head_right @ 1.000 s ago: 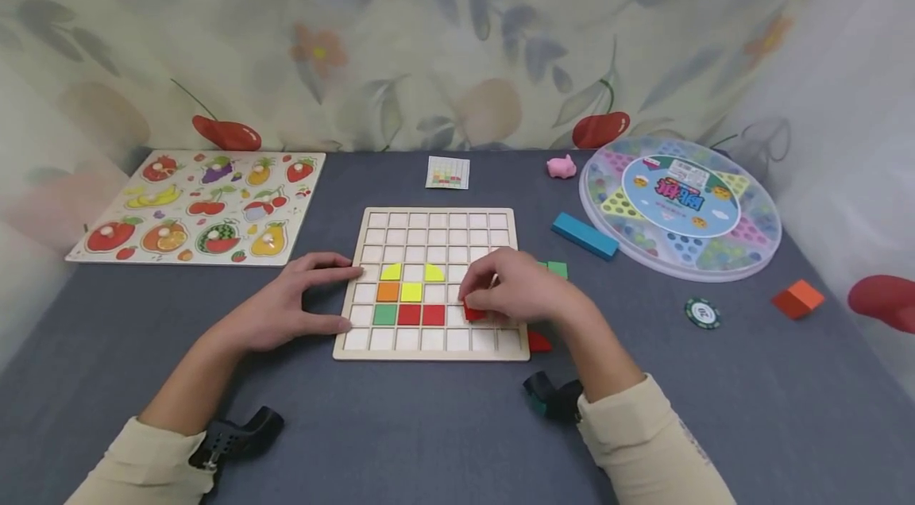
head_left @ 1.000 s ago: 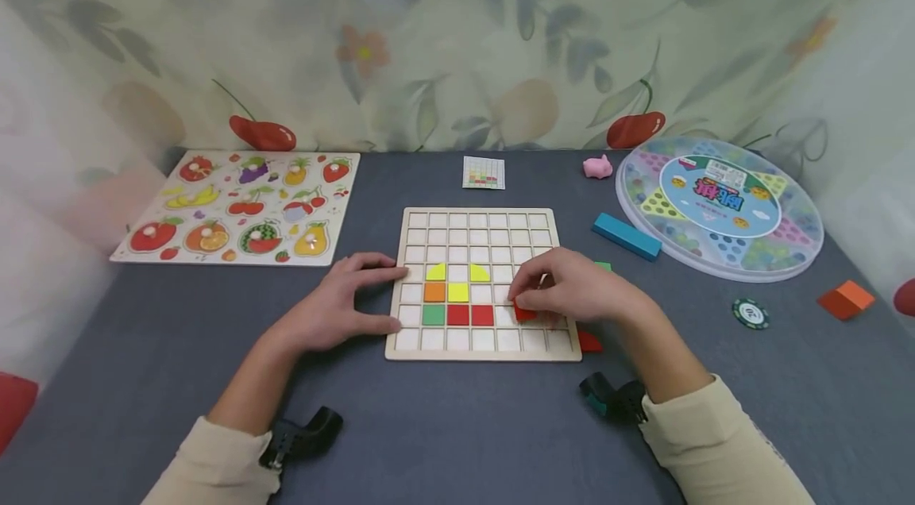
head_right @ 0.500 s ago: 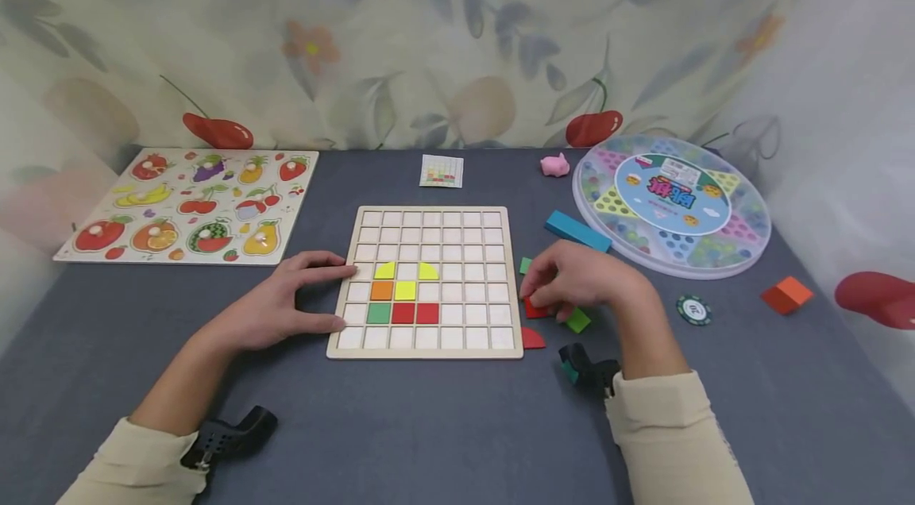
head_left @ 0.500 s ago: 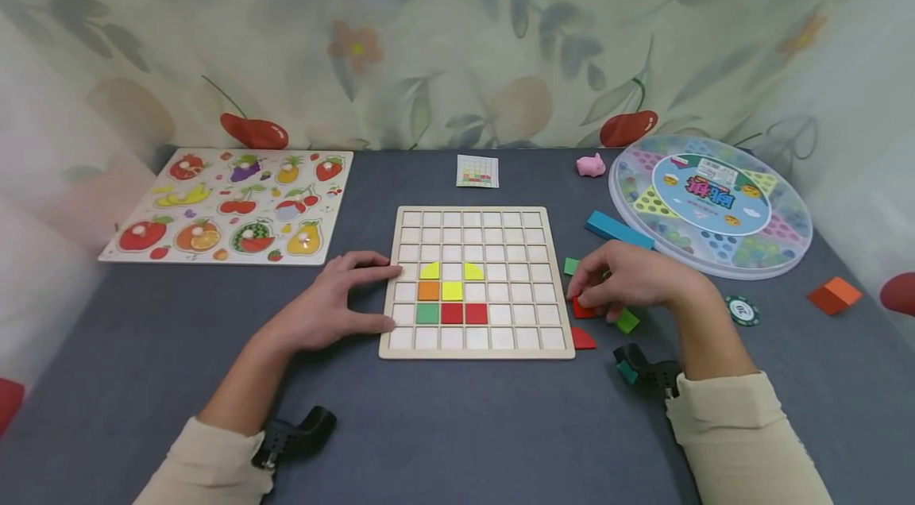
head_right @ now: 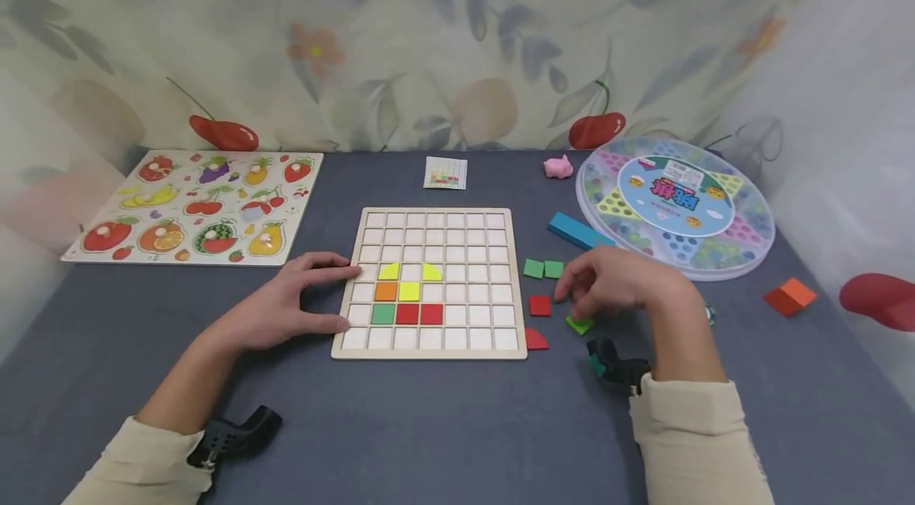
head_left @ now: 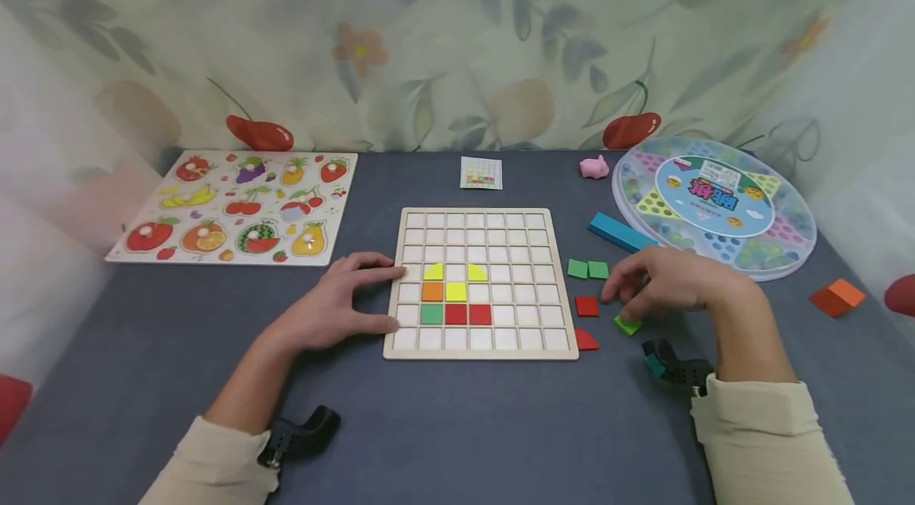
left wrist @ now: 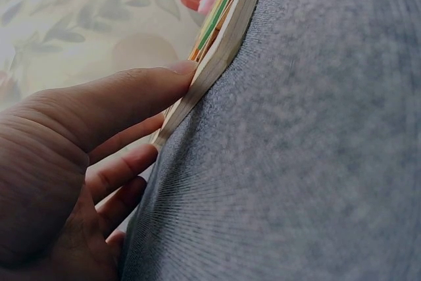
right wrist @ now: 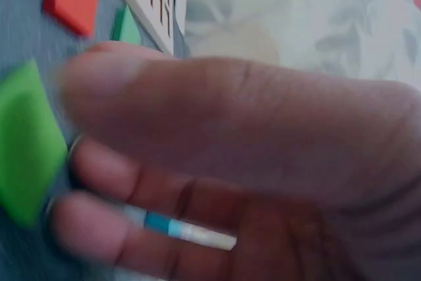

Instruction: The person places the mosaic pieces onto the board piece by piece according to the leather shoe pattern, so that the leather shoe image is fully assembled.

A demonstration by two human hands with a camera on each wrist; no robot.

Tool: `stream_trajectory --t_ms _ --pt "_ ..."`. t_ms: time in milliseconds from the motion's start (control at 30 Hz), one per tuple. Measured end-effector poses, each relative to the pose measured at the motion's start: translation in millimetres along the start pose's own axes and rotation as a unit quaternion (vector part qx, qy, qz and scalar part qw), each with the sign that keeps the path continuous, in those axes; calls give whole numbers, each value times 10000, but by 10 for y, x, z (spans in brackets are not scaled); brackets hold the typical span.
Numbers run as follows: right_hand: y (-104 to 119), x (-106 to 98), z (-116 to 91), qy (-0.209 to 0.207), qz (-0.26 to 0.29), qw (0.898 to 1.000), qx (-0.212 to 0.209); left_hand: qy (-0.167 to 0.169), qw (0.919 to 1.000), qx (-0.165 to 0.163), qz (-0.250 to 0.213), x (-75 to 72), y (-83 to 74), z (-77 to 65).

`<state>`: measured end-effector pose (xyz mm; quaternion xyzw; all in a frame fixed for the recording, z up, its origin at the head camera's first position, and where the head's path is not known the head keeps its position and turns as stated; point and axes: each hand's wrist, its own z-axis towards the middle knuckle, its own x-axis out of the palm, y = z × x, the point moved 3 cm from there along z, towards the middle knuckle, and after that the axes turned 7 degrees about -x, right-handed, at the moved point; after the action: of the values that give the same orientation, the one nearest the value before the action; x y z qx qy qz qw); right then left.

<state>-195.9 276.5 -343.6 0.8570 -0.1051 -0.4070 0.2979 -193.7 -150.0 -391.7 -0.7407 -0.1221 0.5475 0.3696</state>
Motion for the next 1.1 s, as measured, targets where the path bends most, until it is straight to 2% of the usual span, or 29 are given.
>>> stream_trajectory --t_ms 167,300,767,933,1100 --pt "-77 64 -72 358 332 9981 373 4 10000 -83 -8 2 -1 5" --pt "-43 90 -43 326 267 9986 308 9 10000 -72 4 -1 -14 9" --pt "10 21 47 -219 -499 9984 164 44 9999 -147 47 -15 6 -5" --pt "13 -11 43 -438 -289 9986 -30 43 10000 -69 -4 -14 10 -8" --pt "77 -34 6 -849 -3 9956 -392 56 10000 -12 -49 0 1 0"
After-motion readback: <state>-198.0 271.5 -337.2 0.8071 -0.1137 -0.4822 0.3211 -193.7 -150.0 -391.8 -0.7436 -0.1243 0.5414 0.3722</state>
